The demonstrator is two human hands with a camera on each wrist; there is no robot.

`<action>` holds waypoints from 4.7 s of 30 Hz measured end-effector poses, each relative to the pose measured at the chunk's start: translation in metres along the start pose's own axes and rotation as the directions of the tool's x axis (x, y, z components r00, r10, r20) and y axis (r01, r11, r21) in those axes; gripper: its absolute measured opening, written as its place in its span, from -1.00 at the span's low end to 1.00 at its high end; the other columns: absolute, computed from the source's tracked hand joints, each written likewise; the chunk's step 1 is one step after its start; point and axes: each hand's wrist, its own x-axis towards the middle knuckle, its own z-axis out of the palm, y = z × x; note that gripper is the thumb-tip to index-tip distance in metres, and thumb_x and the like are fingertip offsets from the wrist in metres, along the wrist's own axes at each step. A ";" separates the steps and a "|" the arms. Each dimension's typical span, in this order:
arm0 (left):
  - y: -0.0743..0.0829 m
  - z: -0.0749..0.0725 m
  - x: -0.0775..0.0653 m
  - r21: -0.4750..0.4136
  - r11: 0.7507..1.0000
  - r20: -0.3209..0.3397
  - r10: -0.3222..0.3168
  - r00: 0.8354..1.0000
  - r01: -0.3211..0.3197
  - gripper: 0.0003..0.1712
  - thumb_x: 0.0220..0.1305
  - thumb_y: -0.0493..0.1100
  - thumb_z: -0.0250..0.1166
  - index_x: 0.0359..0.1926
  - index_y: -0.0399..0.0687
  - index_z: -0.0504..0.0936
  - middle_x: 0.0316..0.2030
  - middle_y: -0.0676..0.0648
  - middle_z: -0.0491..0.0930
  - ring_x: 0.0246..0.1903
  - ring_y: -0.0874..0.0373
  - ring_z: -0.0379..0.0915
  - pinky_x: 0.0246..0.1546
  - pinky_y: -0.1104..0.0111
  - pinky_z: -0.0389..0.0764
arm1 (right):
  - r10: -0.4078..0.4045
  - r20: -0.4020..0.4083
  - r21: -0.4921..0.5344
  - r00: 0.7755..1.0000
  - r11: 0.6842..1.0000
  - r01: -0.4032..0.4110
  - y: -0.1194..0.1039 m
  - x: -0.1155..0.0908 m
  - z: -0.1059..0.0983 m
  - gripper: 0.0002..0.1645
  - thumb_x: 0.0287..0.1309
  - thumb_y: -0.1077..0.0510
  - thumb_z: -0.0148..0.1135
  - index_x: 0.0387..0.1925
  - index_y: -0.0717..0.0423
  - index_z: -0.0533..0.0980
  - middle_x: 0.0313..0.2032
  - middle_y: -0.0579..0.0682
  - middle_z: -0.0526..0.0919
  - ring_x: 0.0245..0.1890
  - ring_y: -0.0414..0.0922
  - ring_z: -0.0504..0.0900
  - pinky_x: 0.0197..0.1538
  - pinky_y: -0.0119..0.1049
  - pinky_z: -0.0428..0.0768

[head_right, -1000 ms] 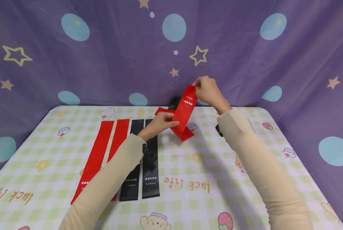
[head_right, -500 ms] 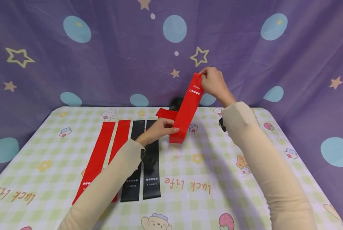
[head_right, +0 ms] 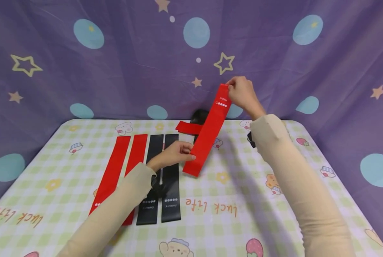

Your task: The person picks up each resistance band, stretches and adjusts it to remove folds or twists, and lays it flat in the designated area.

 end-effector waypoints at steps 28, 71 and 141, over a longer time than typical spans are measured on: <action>-0.011 -0.018 -0.059 0.049 0.997 0.006 -0.057 0.998 0.056 -0.81 0.22 -0.30 0.25 -0.20 -0.38 0.61 -0.44 -0.17 0.65 -0.50 -0.03 0.60 -0.35 0.28 0.68 | 0.032 0.122 0.213 0.992 0.975 -0.057 0.044 -0.011 0.003 -0.62 0.33 0.27 -0.04 0.05 0.47 0.44 -0.07 0.42 0.55 -0.54 -0.35 0.56 -0.42 -0.56 0.56; 0.011 -0.109 -0.030 -0.146 0.925 -0.696 -0.348 0.628 0.351 -0.53 0.29 -0.06 0.23 0.07 -0.33 0.55 -0.10 -0.23 0.58 -0.48 0.28 0.48 -0.14 0.30 0.65 | 0.021 0.521 0.505 0.853 0.798 -0.328 0.084 -0.106 0.069 -0.51 0.08 0.38 -0.02 0.08 0.54 0.26 -0.31 0.02 0.54 -0.43 -0.23 0.59 -0.25 -0.37 0.65; -0.017 -0.036 0.074 0.525 0.727 -0.512 -0.145 0.847 0.442 -0.81 0.13 -0.11 0.39 -0.44 -0.17 0.71 -0.40 -0.12 0.70 -0.41 0.02 0.55 -0.30 0.27 0.60 | 0.053 0.846 0.274 0.531 0.810 -0.519 0.011 -0.212 0.141 -0.85 0.20 0.21 0.19 -0.38 0.28 0.49 -0.67 0.04 0.64 -0.78 -0.23 0.54 -0.67 -0.46 0.51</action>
